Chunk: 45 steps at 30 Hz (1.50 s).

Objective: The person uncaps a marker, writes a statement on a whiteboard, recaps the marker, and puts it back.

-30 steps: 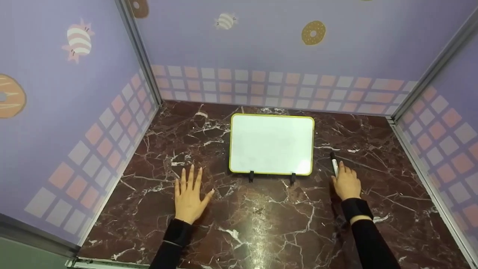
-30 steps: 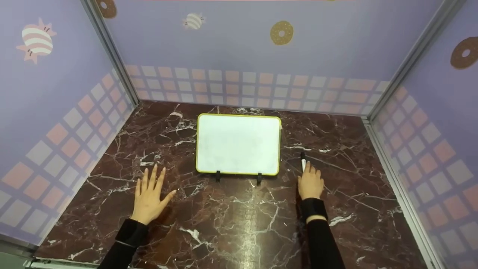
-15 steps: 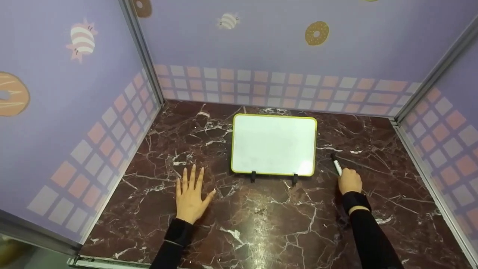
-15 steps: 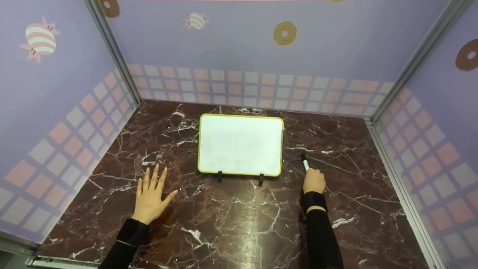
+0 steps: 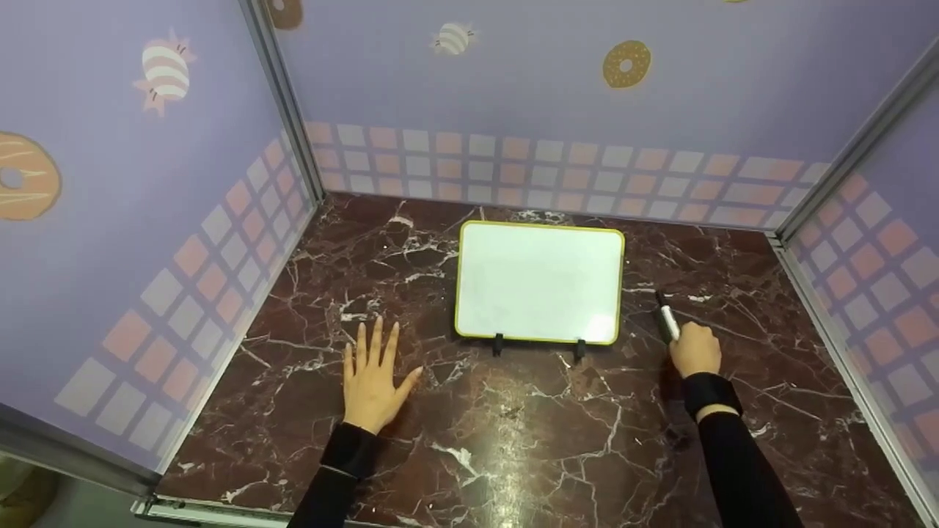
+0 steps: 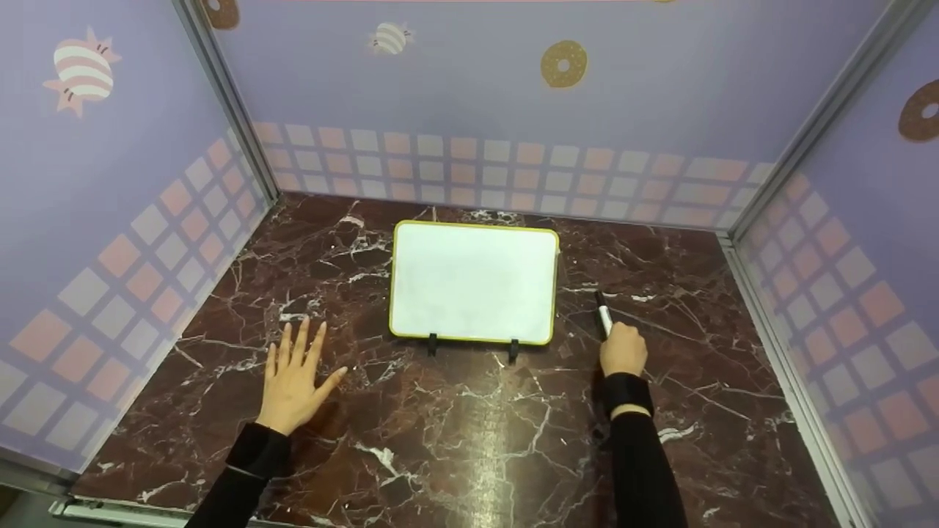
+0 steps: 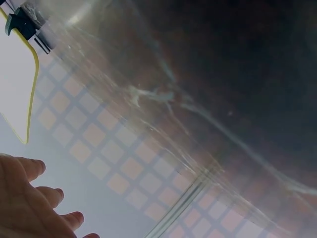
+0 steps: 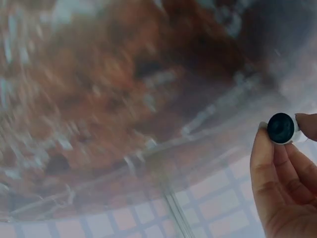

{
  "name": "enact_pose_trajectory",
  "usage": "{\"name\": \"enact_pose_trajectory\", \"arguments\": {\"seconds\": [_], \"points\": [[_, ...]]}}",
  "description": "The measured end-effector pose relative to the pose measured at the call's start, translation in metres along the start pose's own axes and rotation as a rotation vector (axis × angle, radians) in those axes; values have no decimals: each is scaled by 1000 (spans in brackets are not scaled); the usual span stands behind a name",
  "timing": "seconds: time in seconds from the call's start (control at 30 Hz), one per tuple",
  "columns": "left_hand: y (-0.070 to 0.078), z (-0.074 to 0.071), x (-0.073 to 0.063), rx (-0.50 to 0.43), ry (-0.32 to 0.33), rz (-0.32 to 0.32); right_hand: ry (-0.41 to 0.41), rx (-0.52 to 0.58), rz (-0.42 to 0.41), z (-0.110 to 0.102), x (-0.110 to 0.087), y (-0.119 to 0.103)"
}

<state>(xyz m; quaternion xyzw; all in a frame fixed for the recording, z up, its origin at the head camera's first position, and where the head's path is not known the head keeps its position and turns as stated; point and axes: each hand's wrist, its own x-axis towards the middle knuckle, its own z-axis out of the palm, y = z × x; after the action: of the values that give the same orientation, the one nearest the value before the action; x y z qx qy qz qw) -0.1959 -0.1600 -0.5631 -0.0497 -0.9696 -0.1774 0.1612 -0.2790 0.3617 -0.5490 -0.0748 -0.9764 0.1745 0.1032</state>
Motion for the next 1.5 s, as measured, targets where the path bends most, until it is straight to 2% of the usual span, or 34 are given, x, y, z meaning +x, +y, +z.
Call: {"name": "enact_pose_trajectory", "arguments": {"seconds": [0.2, 0.47, 0.6, 0.77, 0.9, 1.07, 1.23, 1.33, 1.5], "points": [[0, -1, 2, 18, 11, 6, 97, 29, -72, -19, 2, -22], [5, 0, 3, -2, -15, 9, 217, 61, -243, -31, -2, -69], [7, -2, 5, 4, -22, 11, 225, 73, -320, -34, -11, -99], [11, -6, 9, 7, -19, 24, 179, 52, -417, -31, -28, -132], [18, -8, 13, -7, -9, 54, 175, -15, -561, -23, -42, -152], [31, -8, 19, 9, -25, 116, 221, -85, -772, -12, -55, -167], [48, -9, 23, 33, -102, 217, 202, -99, -947, -5, -62, -174], [59, -9, 23, 31, -119, 301, 194, -98, -1003, -2, -66, -179], [75, -7, 24, 2, -73, 423, 188, -103, -1027, 0, -71, -187]]}}
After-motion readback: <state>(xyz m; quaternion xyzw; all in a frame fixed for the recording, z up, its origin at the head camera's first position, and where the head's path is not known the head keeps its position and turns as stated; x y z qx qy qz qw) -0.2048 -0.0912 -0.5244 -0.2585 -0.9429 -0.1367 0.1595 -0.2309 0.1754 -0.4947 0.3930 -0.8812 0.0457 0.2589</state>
